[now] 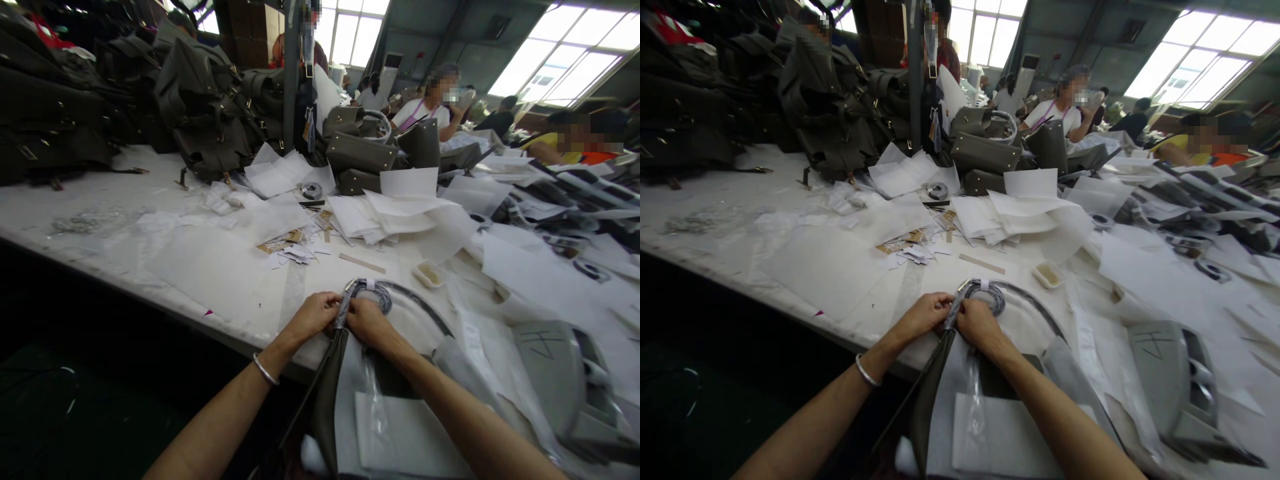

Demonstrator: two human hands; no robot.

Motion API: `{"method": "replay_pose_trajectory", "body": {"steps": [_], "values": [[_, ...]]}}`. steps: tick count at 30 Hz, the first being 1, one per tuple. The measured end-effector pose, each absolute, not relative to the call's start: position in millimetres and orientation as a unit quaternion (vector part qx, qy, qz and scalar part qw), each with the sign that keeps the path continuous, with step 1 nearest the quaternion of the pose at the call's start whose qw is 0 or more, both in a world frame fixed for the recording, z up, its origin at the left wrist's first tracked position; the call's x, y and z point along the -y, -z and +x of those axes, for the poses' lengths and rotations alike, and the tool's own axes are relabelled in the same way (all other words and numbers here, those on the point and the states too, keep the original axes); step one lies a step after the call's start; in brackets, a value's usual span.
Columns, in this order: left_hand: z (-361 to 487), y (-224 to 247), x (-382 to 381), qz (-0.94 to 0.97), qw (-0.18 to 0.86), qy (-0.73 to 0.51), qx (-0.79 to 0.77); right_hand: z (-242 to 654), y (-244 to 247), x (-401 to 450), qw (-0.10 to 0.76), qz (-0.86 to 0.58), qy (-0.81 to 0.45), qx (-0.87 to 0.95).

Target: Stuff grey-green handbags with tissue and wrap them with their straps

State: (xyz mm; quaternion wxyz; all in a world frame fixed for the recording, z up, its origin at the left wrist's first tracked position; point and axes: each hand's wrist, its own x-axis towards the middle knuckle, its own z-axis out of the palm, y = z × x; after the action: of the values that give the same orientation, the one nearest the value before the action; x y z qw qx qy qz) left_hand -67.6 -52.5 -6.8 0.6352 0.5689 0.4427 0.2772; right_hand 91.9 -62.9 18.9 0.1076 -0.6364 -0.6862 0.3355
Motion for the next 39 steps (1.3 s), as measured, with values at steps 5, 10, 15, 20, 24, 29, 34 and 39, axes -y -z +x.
{"method": "replay_pose_trajectory", "body": {"steps": [5,10,15,20,24,29,34,39], "values": [[-71,3,54,0.697,0.442,-0.292,-0.483,92,-13,61,0.176,-0.595,-0.612,0.491],[-73,5,56,0.7,0.4,-0.296,-0.512,104,-20,69,0.217,-0.54,-0.658,0.478],[-79,1,58,0.658,0.43,-0.331,-0.522,115,-45,74,0.195,-0.571,-0.482,0.635],[-81,3,58,0.602,0.516,-0.349,-0.5,116,-60,71,0.173,-0.549,-0.516,0.634],[-81,7,58,0.564,0.55,-0.369,-0.493,113,-53,70,0.217,-0.507,-0.624,0.553],[-87,5,59,0.55,0.544,-0.381,-0.506,113,-53,75,0.267,-0.456,-0.743,0.41],[-92,-1,59,0.566,0.49,-0.396,-0.532,111,-45,73,0.281,-0.463,-0.705,0.458],[-97,2,58,0.556,0.515,-0.384,-0.528,109,-27,66,0.301,-0.543,-0.489,0.612]]}}
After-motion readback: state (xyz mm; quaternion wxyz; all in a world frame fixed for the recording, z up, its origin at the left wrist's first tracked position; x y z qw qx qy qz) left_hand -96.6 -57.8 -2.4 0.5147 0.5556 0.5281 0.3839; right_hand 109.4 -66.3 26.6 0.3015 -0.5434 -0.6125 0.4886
